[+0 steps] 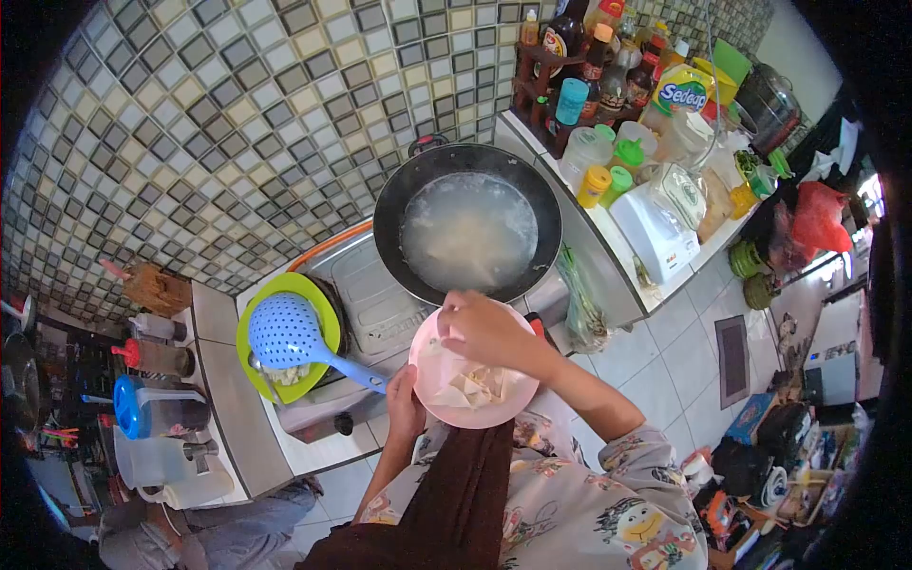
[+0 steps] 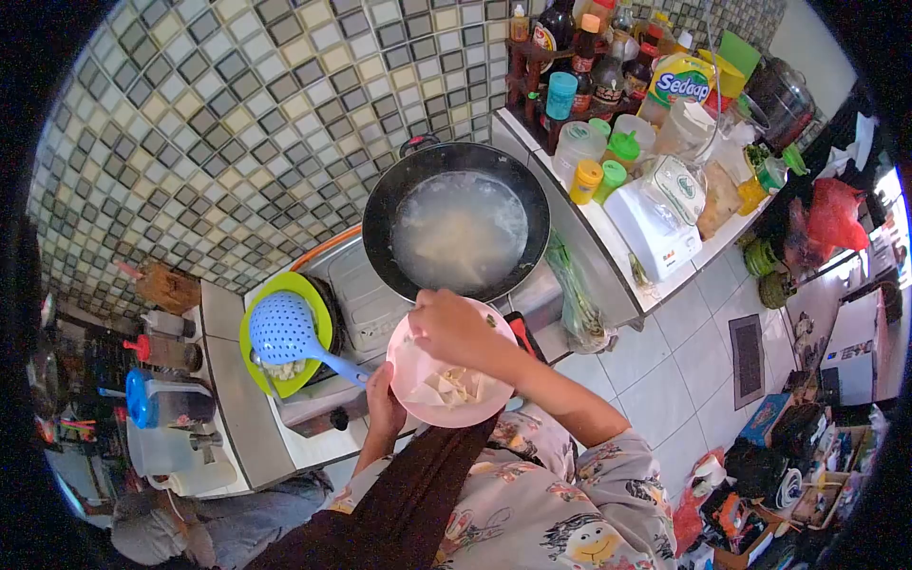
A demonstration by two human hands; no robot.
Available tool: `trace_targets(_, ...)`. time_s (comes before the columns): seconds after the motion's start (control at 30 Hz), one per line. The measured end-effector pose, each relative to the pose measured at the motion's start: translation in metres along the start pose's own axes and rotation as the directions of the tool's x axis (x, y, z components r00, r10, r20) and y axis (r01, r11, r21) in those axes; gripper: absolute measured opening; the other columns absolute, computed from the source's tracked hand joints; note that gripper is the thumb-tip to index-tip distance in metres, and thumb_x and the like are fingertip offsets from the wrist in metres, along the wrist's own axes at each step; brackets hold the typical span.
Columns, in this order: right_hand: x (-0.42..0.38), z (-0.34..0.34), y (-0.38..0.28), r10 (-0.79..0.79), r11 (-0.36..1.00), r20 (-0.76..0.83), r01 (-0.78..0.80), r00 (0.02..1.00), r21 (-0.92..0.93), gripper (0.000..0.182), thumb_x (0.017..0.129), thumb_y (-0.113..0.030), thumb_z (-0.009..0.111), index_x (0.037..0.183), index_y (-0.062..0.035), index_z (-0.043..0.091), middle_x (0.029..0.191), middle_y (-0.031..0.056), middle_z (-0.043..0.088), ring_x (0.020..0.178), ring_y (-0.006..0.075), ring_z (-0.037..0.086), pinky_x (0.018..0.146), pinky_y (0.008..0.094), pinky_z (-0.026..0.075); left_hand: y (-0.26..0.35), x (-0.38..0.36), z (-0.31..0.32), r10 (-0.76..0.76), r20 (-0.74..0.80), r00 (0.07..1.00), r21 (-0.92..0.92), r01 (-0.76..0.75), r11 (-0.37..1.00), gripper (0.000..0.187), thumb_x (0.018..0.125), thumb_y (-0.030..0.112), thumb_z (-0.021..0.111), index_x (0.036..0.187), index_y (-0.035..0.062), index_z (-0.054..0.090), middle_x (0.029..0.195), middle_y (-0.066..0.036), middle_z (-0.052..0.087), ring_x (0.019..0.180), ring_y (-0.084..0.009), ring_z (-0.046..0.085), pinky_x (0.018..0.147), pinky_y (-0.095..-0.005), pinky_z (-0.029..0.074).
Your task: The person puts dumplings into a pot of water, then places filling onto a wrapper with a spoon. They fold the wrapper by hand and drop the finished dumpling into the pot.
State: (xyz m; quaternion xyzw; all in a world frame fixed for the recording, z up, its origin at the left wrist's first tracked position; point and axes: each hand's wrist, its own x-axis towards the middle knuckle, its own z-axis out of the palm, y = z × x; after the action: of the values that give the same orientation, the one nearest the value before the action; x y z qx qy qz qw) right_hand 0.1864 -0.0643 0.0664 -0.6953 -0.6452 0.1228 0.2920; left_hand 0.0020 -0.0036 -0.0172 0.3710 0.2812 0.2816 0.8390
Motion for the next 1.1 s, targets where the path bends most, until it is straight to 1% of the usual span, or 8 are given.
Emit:
trace_targets(0.13,0.018,-0.037,0.037,0.174,0.979,-0.122,-0.158,0.977,0.13,0.011,0.068,-0.016,0.063,0.069,-0.0066,0.058,0.082,0.0108,0.053,0.082,0.0282,0.053,0.074,0.0391,0.042,0.001,-0.001,-0.001,-0.011,-0.017,1.0,0.005,0.011,1.0,0.029,0.088,0.018,0.046,0.101,-0.0068,0.053,0.093,-0.008,0.059,0.081,-0.0134,0.057,0.072,-0.0249,0.045)
trace_targets(0.27,0.047,-0.053,0.097,0.355,0.826,-0.262,-0.432,0.897,-0.361,0.011,0.065,-0.014,0.064,0.073,-0.006,0.062,0.087,0.0148,0.055,0.085,0.0325,0.053,0.073,0.0388,0.045,0.003,-0.003,0.005,-0.022,-0.047,0.999,-0.012,0.021,1.0,0.03,0.088,0.018,0.046,0.102,-0.0077,0.053,0.094,-0.009,0.059,0.082,-0.0142,0.057,0.073,-0.0259,0.045)
trace_targets(0.37,0.058,-0.049,0.133,0.456,0.739,-0.314,-0.551,0.833,-0.389,0.018,0.065,-0.014,0.064,0.08,-0.0045,0.064,0.099,0.0179,0.052,0.092,0.0364,0.051,0.077,0.0399,0.046,0.007,-0.003,0.011,-0.009,-0.056,0.998,-0.01,0.008,1.0,0.03,0.088,0.018,0.046,0.102,-0.008,0.053,0.094,-0.01,0.059,0.083,-0.0151,0.058,0.074,-0.027,0.046)
trace_targets(0.6,0.071,-0.033,0.183,0.643,0.661,-0.202,-0.669,0.738,-0.34,0.036,0.066,-0.023,0.066,0.093,-0.0014,0.061,0.114,0.0214,0.045,0.101,0.0412,0.046,0.085,0.0429,0.044,0.008,-0.001,0.003,0.033,-0.035,0.999,0.01,-0.032,0.999,0.031,0.088,0.018,0.046,0.104,-0.0081,0.052,0.097,-0.011,0.059,0.085,-0.0162,0.058,0.076,-0.0275,0.046)
trace_targets(0.8,0.057,-0.064,0.139,0.46,0.844,-0.084,-0.465,0.884,-0.269,0.037,0.068,-0.03,0.067,0.091,-0.0012,0.06,0.1,0.0158,0.054,0.099,0.0322,0.049,0.078,0.0399,0.045,0.01,0.001,0.003,0.015,-0.101,0.995,-0.012,-0.017,1.0,0.029,0.088,0.018,0.046,0.101,-0.0069,0.053,0.094,-0.01,0.06,0.084,-0.0155,0.058,0.074,-0.0267,0.046)
trace_targets(0.87,0.041,-0.082,0.094,0.175,0.974,0.152,-0.194,0.973,0.119,0.039,0.069,-0.031,0.066,0.094,-0.0023,0.057,0.09,0.0127,0.056,0.087,0.0248,0.054,0.07,0.035,0.045,0.008,0.003,0.001,0.021,-0.08,0.997,0.002,-0.021,1.0,0.027,0.088,0.018,0.046,0.099,-0.0063,0.054,0.093,-0.009,0.059,0.082,-0.0145,0.058,0.073,-0.0262,0.046)
trace_targets(0.93,0.025,-0.093,0.039,0.081,0.972,0.371,-0.155,0.925,0.174,0.032,0.072,-0.025,0.064,0.096,-0.0051,0.058,0.087,0.0109,0.054,0.08,0.0245,0.054,0.071,0.036,0.043,0.011,0.003,0.007,0.035,-0.07,0.997,0.004,-0.034,0.999,0.027,0.089,0.018,0.046,0.098,-0.0058,0.054,0.092,-0.008,0.059,0.081,-0.0139,0.057,0.072,-0.0258,0.046)
trace_targets(1.1,-0.027,-0.051,0.001,-0.031,0.995,0.154,0.045,0.988,-0.088,0.026,0.071,-0.02,0.063,0.094,-0.0097,0.059,0.088,0.0084,0.051,0.084,0.0265,0.049,0.075,0.0359,0.04,0.004,0.006,0.008,0.029,-0.089,0.996,0.016,-0.028,0.999,0.026,0.087,0.021,0.047,0.093,-0.0039,0.053,0.088,-0.009,0.058,0.078,-0.0151,0.056,0.071,-0.0279,0.046)
